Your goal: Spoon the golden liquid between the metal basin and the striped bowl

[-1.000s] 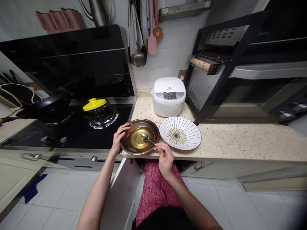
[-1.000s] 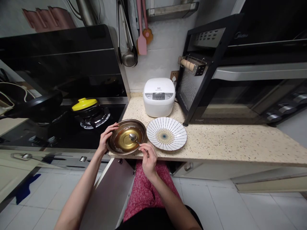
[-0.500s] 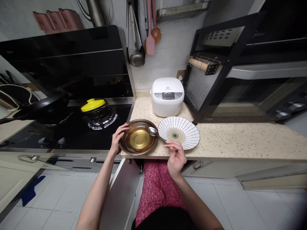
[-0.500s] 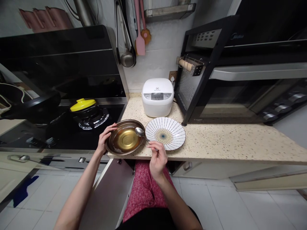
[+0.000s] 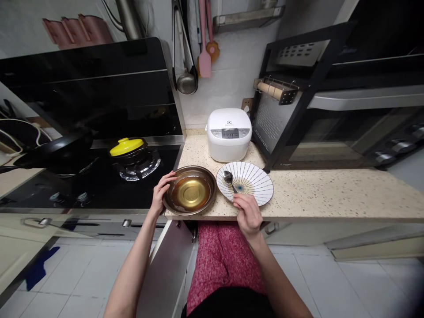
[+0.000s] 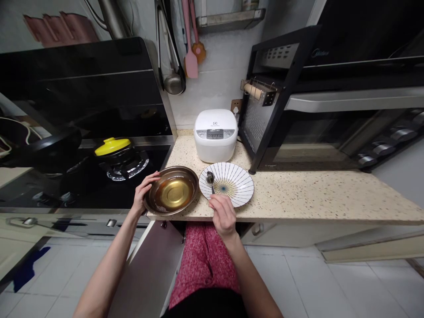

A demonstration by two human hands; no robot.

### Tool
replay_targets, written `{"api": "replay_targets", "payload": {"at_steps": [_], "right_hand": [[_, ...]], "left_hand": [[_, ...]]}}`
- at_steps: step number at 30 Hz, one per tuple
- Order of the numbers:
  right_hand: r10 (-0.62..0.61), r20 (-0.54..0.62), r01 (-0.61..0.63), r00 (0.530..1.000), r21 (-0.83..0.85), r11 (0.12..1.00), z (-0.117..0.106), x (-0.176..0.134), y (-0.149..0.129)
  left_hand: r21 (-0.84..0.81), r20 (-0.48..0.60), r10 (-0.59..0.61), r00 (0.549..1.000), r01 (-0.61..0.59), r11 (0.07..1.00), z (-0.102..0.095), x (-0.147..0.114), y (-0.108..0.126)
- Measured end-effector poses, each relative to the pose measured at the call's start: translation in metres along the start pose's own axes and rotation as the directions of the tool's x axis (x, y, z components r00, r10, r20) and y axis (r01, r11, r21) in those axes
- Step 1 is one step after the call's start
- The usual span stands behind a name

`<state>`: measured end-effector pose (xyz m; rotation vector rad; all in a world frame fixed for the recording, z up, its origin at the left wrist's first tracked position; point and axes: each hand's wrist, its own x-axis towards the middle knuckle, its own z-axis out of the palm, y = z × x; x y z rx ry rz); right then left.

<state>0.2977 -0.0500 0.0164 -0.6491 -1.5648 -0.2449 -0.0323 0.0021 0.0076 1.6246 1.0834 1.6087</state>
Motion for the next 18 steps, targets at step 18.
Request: {"api": "replay_targets", "payload": {"at_steps": [18], "right_hand": [[0.155, -0.094, -0.152, 0.983, 0.042, 0.987, -0.001, -0.002, -0.008]], "left_hand": [[-0.003, 0.008, 0.011, 1.000, -0.011, 1.000, 0.000, 0.000, -0.001]]}}
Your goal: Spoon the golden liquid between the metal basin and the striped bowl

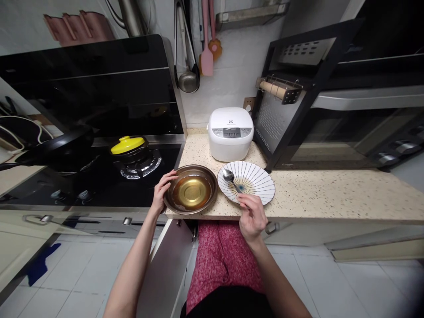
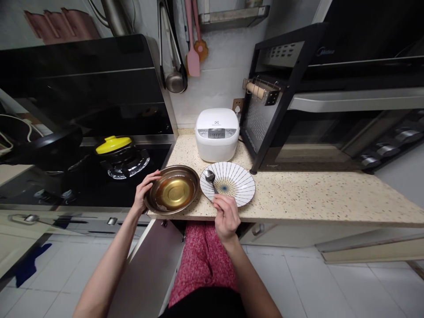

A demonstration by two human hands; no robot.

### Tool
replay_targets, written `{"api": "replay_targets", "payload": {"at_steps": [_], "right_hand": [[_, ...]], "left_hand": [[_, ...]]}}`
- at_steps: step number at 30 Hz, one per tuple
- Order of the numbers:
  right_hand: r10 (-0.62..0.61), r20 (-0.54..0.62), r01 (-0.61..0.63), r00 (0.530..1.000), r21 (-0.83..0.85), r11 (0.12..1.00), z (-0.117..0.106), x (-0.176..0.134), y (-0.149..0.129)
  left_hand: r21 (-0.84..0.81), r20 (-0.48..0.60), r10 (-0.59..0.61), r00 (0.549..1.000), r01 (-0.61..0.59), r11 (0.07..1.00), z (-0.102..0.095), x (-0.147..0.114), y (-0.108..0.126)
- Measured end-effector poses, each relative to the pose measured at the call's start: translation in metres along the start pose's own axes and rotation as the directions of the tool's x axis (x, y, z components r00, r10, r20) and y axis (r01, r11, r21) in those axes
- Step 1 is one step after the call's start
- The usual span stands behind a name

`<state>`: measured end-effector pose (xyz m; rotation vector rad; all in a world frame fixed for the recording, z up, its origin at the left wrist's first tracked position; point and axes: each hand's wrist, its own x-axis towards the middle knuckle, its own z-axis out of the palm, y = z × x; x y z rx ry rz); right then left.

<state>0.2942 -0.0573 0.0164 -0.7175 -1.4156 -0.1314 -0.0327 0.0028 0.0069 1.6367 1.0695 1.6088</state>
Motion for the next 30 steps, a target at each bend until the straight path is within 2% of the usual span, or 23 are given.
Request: {"api": "replay_targets", "payload": {"at_steps": [3, 5, 12, 30], "right_hand": [[0.120, -0.040, -0.117, 0.992, 0.073, 0.990, 0.005, -0.003, -0.013], [0.149, 0.002, -0.148, 0.989, 0.128, 0.981, 0.011, -0.005, -0.020], [0.172, 0.150, -0.199, 0.973, 0.185, 0.962, 0.034, -0.015, -0.036], [0.239, 0.200, -0.269, 0.950, 0.144, 0.952, 0.051, -0.022, -0.033]], "left_hand": [[0.002, 0.002, 0.004, 1.000, -0.004, 1.000, 0.000, 0.000, 0.000], [0.006, 0.002, 0.008, 1.000, -0.008, 1.000, 0.000, 0.000, 0.000], [0.012, 0.003, 0.006, 1.000, -0.006, 1.000, 0.000, 0.000, 0.000], [0.011, 0.006, 0.005, 1.000, -0.005, 1.000, -0.001, -0.001, -0.001]]}}
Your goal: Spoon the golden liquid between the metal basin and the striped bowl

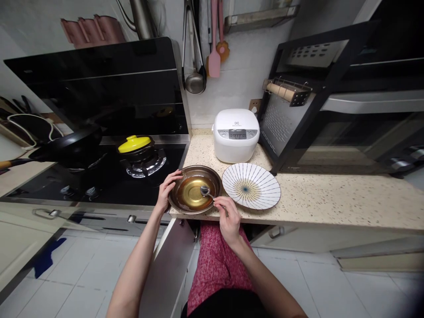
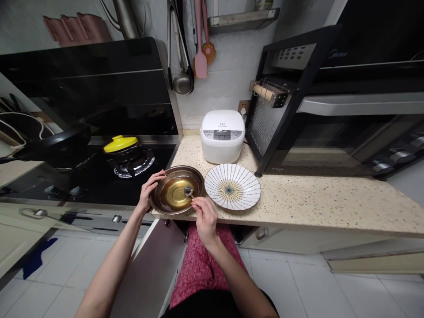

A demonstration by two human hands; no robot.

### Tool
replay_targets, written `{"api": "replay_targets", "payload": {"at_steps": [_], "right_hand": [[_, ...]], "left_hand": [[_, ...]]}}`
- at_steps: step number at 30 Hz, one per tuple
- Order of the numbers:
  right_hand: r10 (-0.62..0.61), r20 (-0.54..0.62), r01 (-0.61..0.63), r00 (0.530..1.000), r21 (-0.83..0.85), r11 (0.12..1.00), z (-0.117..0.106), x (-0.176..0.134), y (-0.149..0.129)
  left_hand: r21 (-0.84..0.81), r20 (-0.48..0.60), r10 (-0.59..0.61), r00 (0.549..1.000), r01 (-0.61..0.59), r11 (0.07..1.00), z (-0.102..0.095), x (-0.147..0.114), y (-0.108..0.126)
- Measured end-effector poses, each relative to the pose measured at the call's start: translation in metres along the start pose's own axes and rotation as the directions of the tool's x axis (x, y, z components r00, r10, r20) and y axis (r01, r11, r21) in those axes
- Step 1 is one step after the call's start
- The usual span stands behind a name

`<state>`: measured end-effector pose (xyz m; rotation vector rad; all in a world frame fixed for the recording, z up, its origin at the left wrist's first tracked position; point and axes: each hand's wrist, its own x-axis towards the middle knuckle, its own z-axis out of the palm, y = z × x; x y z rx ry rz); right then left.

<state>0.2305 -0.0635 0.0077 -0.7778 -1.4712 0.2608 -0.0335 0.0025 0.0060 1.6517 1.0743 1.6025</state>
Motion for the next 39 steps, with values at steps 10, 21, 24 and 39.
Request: {"api": "replay_targets", "payload": {"at_steps": [10, 21, 24, 39], "right_hand": [[0.000, -0.012, 0.000, 1.000, -0.004, 1.000, -0.002, 0.002, 0.002], [0.048, 0.007, -0.048, 0.999, -0.002, 0.999, 0.002, -0.003, 0.007], [0.067, 0.028, -0.067, 0.997, -0.002, 0.998, 0.003, -0.004, 0.008], [0.176, 0.002, -0.175, 0.984, 0.126, 0.976, 0.007, -0.019, 0.012]], "left_hand": [[-0.015, -0.004, -0.005, 1.000, 0.005, 1.000, 0.001, 0.000, 0.001], [-0.012, 0.000, -0.004, 1.000, 0.004, 1.000, 0.001, 0.000, 0.002], [-0.004, 0.000, -0.006, 1.000, 0.006, 1.000, 0.001, 0.000, 0.002], [0.007, 0.002, -0.002, 1.000, 0.002, 1.000, 0.000, 0.000, 0.003]]}}
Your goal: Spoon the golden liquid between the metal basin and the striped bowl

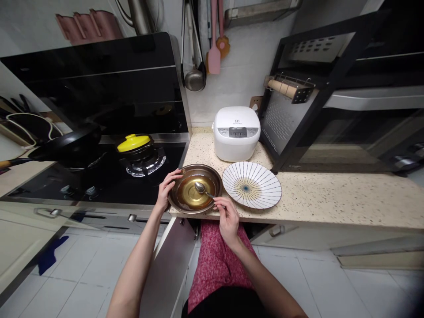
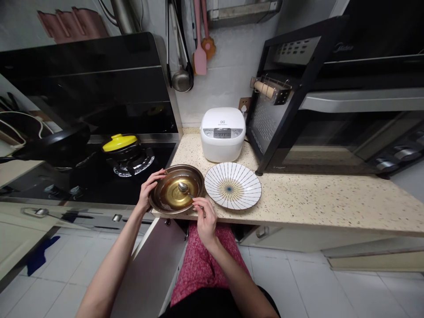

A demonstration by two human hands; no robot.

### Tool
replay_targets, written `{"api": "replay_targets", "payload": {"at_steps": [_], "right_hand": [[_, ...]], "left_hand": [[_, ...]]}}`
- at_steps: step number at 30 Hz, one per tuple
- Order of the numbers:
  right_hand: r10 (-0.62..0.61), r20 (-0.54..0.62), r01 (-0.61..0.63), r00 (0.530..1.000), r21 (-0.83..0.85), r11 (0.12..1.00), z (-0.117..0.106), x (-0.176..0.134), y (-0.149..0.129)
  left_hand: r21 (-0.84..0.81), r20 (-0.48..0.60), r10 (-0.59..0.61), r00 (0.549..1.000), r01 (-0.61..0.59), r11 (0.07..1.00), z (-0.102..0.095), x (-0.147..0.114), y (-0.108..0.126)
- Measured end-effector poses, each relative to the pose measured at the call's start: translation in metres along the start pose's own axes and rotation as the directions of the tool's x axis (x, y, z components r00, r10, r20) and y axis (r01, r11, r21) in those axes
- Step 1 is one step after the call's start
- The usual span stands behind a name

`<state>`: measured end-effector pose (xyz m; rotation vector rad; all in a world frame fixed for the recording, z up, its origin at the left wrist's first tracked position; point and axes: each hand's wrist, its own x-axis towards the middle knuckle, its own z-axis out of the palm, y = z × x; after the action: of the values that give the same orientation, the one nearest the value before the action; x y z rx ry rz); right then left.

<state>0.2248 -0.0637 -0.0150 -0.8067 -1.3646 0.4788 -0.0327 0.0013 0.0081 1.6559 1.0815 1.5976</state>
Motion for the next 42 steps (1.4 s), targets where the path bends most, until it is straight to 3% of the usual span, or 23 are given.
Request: {"api": "replay_targets", "payload": {"at_steps": [28, 42], "right_hand": [[-0.100, -0.094, 0.095, 0.991, -0.055, 0.994, -0.016, 0.005, -0.010], [-0.098, -0.228, 0.079, 0.969, -0.090, 0.993, -0.047, 0.027, -0.014]], "left_hand": [[0.004, 0.002, -0.003, 1.000, 0.003, 1.000, 0.000, 0.000, 0.001], [-0.015, -0.009, 0.004, 1.000, -0.005, 1.000, 0.000, 0.000, -0.002]]}}
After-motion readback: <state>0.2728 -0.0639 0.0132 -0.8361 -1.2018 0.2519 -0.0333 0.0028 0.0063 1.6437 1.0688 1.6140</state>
